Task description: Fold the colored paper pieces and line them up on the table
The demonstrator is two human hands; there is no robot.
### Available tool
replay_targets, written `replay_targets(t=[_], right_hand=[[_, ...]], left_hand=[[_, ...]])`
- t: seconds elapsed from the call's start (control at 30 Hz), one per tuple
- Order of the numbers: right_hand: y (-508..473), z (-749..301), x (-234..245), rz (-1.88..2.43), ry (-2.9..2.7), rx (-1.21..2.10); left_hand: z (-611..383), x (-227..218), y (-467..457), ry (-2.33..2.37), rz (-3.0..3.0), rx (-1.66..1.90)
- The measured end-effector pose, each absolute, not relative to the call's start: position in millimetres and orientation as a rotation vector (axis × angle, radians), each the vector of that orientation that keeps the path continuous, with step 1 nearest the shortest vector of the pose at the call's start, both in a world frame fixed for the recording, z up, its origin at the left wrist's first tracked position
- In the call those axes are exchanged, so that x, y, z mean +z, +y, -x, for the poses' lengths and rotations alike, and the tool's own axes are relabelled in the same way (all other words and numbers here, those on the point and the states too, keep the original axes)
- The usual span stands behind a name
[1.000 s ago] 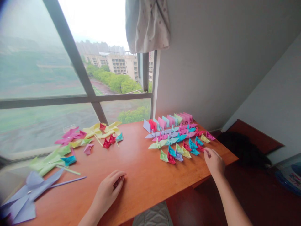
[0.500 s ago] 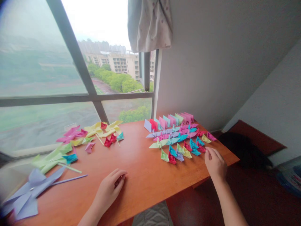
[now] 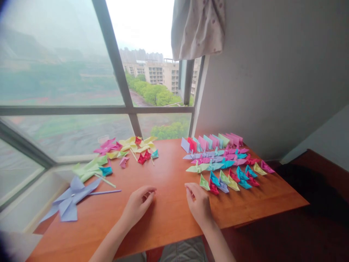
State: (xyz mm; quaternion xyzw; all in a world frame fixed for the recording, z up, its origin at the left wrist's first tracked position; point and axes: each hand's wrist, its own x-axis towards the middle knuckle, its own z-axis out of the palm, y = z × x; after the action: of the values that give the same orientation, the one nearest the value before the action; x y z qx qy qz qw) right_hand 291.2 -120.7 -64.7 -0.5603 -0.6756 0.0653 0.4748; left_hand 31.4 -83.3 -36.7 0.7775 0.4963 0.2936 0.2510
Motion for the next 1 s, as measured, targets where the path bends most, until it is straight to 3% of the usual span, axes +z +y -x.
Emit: replay_targets(t=[0.3,0.63,1.0], right_hand=[[-120,-280,-77,1.392,-1.680,0.295],[-119,-280,-79,1.407,-1.652,0.325],[-119,-281,-78,1.395,-1.651,0.303]], left_hand=[[48,3,-1,2.203,-2.240,0.642],[45,2,22,2.316,-2.403,0.341],[106,23,-4,2.555,-2.174,0.361]])
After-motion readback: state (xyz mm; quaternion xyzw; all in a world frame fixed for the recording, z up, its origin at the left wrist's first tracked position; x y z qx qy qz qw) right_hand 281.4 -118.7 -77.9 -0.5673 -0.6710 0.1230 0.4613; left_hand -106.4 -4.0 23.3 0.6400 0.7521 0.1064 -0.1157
